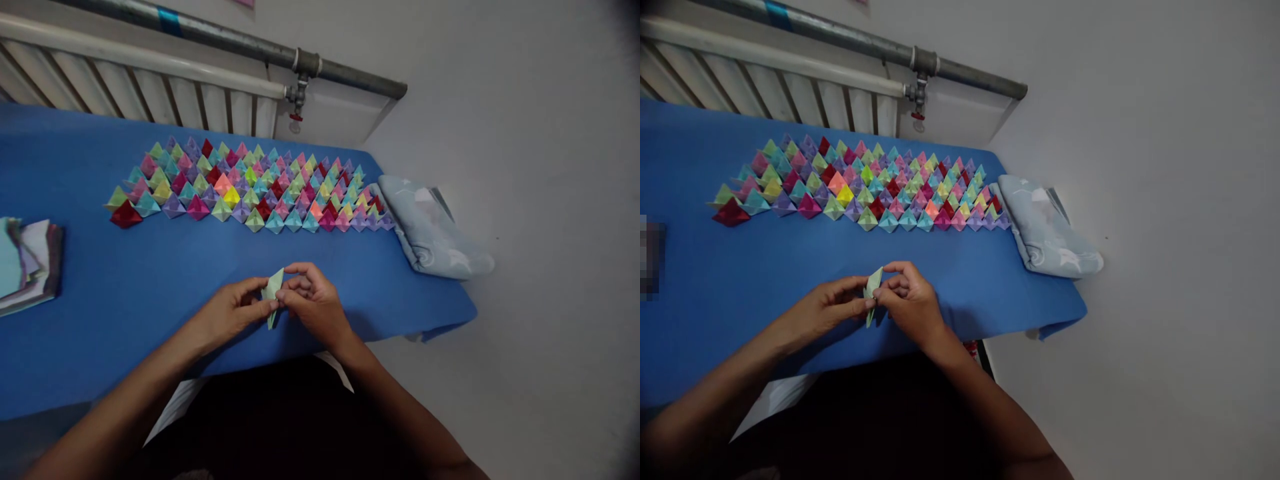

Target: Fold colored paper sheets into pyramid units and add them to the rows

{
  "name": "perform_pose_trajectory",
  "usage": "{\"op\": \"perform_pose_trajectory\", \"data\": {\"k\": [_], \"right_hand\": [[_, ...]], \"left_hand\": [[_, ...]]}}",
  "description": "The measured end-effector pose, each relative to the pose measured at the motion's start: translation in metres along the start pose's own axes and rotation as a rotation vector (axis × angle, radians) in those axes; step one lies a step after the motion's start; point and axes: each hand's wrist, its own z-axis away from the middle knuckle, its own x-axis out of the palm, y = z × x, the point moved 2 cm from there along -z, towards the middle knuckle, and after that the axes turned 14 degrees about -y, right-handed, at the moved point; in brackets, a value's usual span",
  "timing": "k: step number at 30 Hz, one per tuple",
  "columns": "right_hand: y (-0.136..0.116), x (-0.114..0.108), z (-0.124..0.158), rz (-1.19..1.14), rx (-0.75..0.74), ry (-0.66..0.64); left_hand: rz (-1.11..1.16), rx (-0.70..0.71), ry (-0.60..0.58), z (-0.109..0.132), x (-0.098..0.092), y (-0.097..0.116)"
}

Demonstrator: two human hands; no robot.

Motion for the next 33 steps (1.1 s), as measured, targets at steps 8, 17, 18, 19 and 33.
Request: {"op": "perform_pose_trajectory", "data": {"k": [8,17,18,19,33], "right_hand": [[-0.010,-0.001,0.001,-0.035,0.013,-0.029],[-0.007,-0.003,0.000,-0.118,0.019,-0.086],[-0.006,-0.003,0.000,-0.119,0.019,-0.089],[-0.006,-0.002,0.000,-0.118,0.019,-0.093],[0.001,-0.001,-0.006,0.190,-0.016,0.062]], "left_hand": [[0.102,0.028,-0.083,0.000,0.005,0.012],[0.217,-0.001,-0.167,0.001,0.005,0.013],[0.221,-0.004,-0.166,0.001,0.005,0.013],[0.224,-0.005,-0.166,0.001,0.005,0.013],[-0.025,0.042,0.126,-0.006,0.010,0.004]]}}
